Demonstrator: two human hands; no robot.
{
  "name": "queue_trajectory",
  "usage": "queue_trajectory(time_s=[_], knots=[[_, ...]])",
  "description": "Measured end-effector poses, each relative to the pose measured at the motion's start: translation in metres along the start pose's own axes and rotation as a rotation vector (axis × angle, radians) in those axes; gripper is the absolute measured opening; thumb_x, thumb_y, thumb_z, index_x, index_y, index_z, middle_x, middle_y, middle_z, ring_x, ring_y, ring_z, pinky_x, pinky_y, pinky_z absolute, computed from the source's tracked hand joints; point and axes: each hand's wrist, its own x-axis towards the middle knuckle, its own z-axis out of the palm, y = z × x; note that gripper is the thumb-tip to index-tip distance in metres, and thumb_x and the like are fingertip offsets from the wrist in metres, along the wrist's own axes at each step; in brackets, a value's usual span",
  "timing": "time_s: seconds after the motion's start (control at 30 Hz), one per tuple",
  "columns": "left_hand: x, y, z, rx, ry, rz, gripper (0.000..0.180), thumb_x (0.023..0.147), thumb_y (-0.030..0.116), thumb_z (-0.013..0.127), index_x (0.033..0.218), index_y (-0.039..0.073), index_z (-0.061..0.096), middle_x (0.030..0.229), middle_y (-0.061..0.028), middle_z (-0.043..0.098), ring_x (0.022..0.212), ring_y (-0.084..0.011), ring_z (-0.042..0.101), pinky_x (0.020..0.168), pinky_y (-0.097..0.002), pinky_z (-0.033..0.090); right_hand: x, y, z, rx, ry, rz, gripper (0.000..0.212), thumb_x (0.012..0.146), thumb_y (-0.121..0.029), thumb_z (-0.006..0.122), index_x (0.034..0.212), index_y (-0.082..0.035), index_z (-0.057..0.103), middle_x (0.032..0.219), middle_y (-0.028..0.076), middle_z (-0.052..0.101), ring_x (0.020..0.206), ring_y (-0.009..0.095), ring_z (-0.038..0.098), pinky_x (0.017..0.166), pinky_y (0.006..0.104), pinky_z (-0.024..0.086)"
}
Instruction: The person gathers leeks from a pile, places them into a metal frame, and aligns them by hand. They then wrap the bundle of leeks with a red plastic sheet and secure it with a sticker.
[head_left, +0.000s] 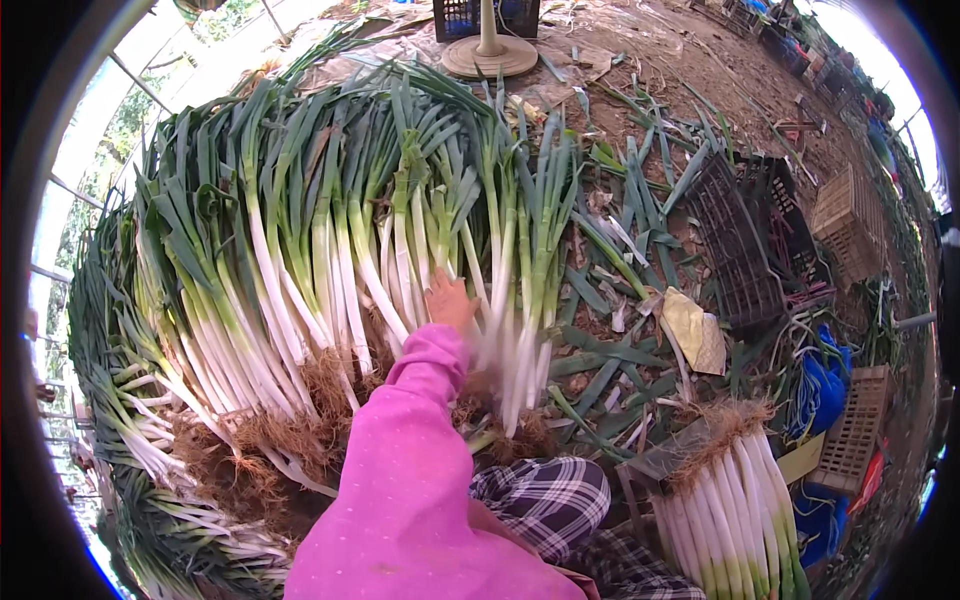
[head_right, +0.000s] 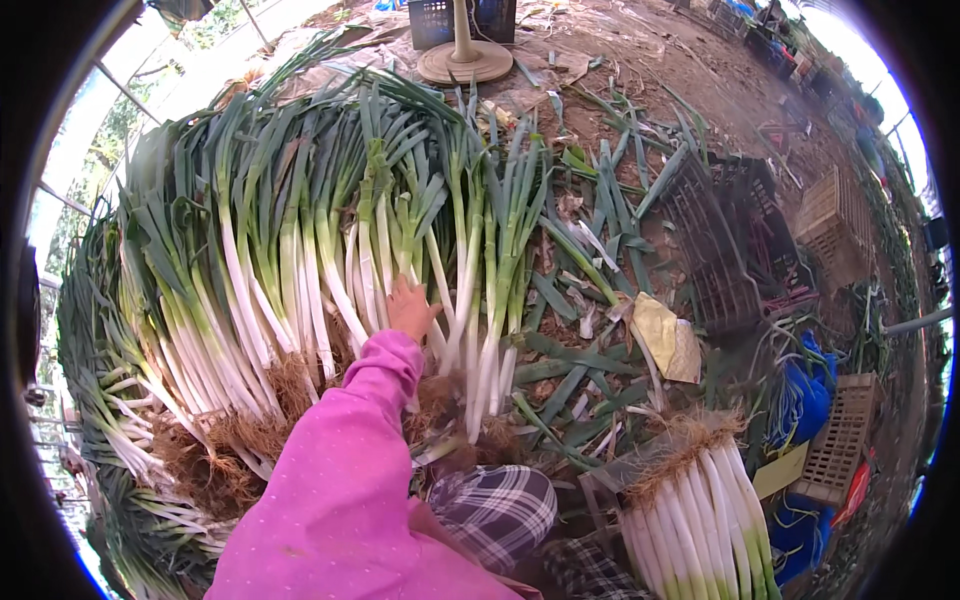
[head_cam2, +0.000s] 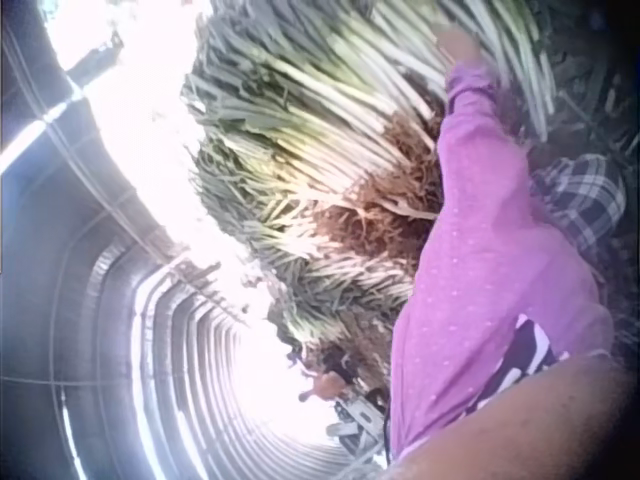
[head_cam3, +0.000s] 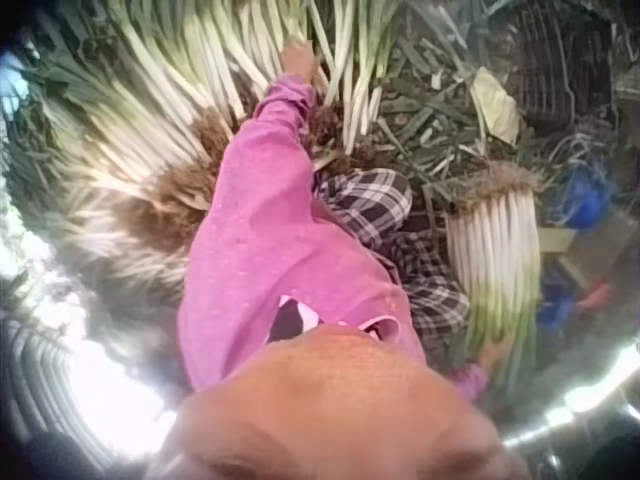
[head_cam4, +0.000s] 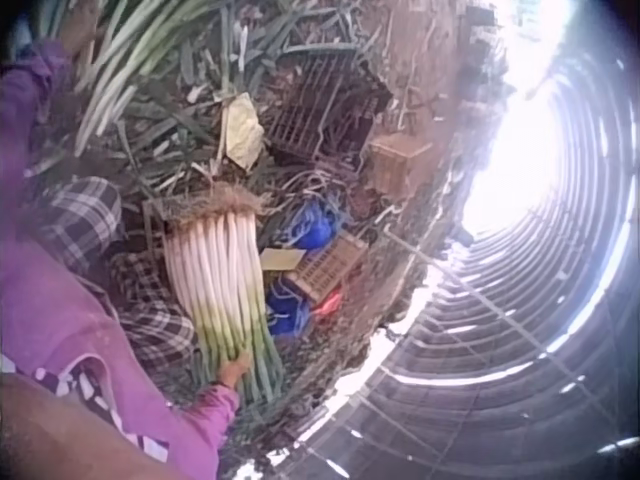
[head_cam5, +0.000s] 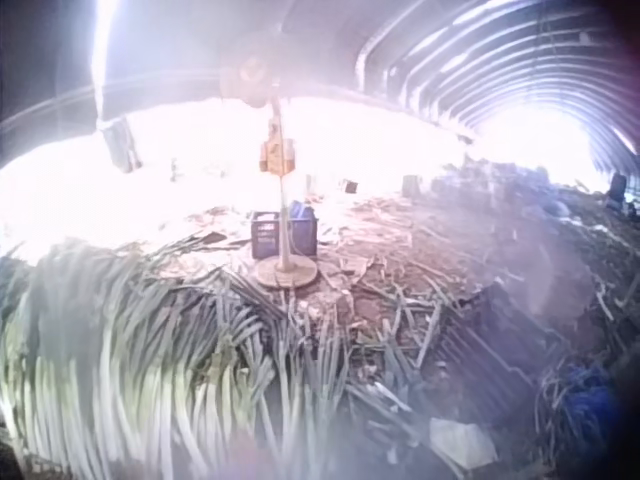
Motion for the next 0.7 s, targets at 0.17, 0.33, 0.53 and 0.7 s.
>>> queue_trajectory(time_s=[0.17,0.33,0.53,0.7], knots=[[-0.010,0.012,0.063,-0.084,-0.146,0.201,0.021,0.087,0.024,0.058,0.097,0.006,0.063,0.112,-0.0214,0.063,0.102,-0.0390,0.060,0.089,-0.0463,0.048,0.007,0.032,0.007,-0.083,0.029,-0.102,0.068,0.080,-0.010,0.070,0.139,0.004,0.041,0.139,0.022,0.045,0.129,0.033,0.042,0.107,0.0399,0.034],[-0.001,0.037,0.104,-0.296,-0.088,-0.051,0.020,0.089,0.019,0.051,0.098,0.004,0.061,0.098,-0.0209,0.066,0.093,-0.0410,0.063,0.079,-0.0504,0.050,0.009,-0.017,-0.006,-0.058,-0.014,-0.081,0.068,0.078,-0.012,0.072,0.137,0.004,0.043,0.136,0.022,0.048,0.127,0.033,0.044,0.106,0.0406,0.035],[0.020,0.058,0.115,-0.285,0.074,-0.065,0.012,0.088,0.009,0.047,0.096,0.004,0.055,0.094,-0.0196,0.061,0.085,-0.0416,0.062,0.074,-0.0513,0.050,0.000,-0.035,-0.016,-0.051,-0.019,-0.050,0.069,0.077,-0.013,0.073,0.137,0.004,0.043,0.133,0.022,0.050,0.124,0.033,0.046,0.106,0.0409,0.035],[0.060,0.024,0.148,-0.261,-0.086,-0.151,0.024,0.089,0.010,0.047,0.109,-0.002,0.050,0.105,-0.0241,0.063,0.095,-0.0439,0.062,0.083,-0.0494,0.050,0.012,-0.020,-0.011,-0.050,-0.042,-0.095,0.070,0.077,-0.013,0.073,0.138,0.003,0.042,0.135,0.022,0.049,0.125,0.034,0.046,0.106,0.0409,0.034]])
